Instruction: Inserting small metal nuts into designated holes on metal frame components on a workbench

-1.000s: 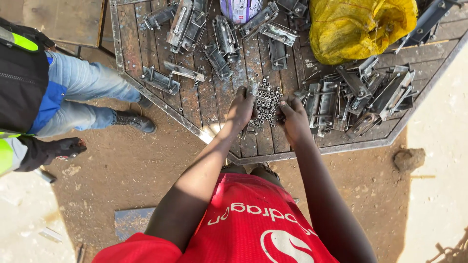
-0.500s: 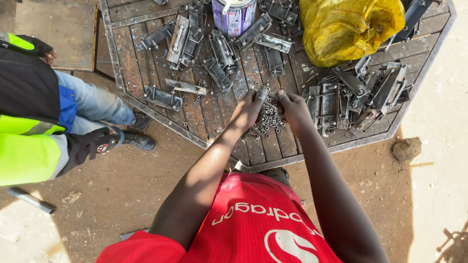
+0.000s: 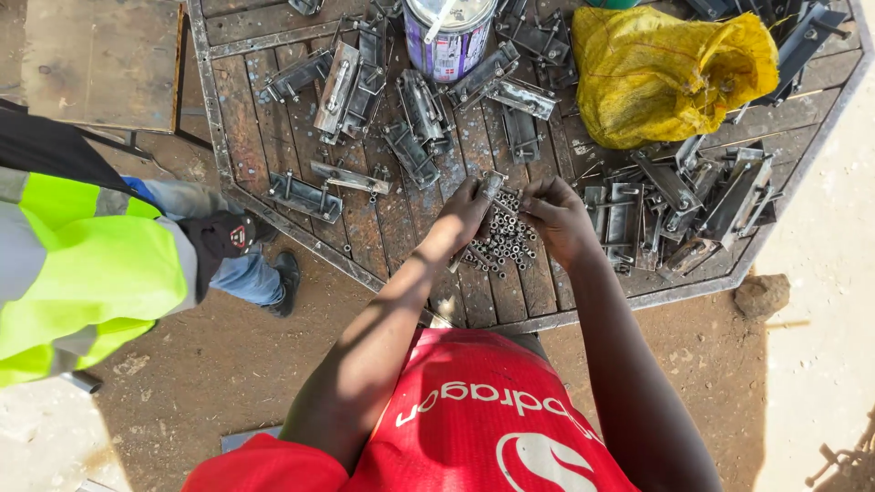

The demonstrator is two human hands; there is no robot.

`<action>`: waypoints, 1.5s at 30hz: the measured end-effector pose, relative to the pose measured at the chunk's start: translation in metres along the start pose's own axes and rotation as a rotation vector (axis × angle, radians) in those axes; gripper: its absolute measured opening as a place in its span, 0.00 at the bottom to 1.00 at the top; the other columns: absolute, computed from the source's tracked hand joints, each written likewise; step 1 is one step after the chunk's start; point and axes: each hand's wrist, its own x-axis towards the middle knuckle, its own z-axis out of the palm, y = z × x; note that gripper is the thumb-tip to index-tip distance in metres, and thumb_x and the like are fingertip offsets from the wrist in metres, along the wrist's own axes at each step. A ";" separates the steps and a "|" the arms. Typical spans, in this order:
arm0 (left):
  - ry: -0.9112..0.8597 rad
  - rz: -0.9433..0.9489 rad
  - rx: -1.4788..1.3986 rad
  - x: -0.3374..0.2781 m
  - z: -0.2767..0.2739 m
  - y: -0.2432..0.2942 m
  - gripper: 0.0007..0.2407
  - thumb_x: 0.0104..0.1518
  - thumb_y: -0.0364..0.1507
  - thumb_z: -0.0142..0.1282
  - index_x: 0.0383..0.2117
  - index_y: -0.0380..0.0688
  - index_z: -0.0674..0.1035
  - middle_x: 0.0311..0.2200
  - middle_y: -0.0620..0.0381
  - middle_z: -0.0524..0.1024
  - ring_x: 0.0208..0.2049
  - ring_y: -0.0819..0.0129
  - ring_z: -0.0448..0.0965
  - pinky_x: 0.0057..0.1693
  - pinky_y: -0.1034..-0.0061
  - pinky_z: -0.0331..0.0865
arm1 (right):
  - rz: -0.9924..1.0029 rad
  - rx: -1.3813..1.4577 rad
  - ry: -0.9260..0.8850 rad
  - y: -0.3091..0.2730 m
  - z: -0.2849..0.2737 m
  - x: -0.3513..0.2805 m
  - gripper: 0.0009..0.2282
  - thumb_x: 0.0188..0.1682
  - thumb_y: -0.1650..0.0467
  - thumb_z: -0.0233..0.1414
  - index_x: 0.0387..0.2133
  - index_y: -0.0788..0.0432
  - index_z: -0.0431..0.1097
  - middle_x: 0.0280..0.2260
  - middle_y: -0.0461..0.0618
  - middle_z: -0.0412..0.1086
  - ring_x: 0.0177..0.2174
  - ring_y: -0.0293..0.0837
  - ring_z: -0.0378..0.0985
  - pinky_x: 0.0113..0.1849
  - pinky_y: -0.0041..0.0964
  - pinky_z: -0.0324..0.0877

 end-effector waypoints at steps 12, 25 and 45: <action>-0.052 -0.101 -0.006 0.029 -0.010 -0.022 0.21 0.66 0.50 0.38 0.40 0.43 0.72 0.23 0.50 0.76 0.18 0.65 0.80 0.34 0.72 0.81 | 0.114 0.125 -0.065 0.038 -0.010 0.040 0.10 0.46 0.78 0.62 0.38 0.61 0.70 0.31 0.46 0.69 0.32 0.39 0.81 0.33 0.28 0.81; -0.066 -0.083 -0.185 0.056 0.000 -0.049 0.20 0.65 0.49 0.45 0.36 0.41 0.70 0.20 0.49 0.74 0.16 0.65 0.78 0.28 0.71 0.79 | 0.237 0.120 0.002 0.034 -0.011 0.042 0.08 0.55 0.70 0.55 0.42 0.63 0.67 0.31 0.52 0.73 0.28 0.43 0.82 0.28 0.37 0.83; 0.262 0.179 0.574 0.110 0.000 -0.163 0.14 0.64 0.20 0.34 0.53 0.24 0.68 0.52 0.23 0.69 0.57 0.33 0.70 0.64 0.52 0.66 | 0.450 -0.138 -0.051 0.102 0.002 0.003 0.09 0.56 0.65 0.53 0.39 0.59 0.69 0.20 0.47 0.68 0.19 0.40 0.75 0.22 0.35 0.78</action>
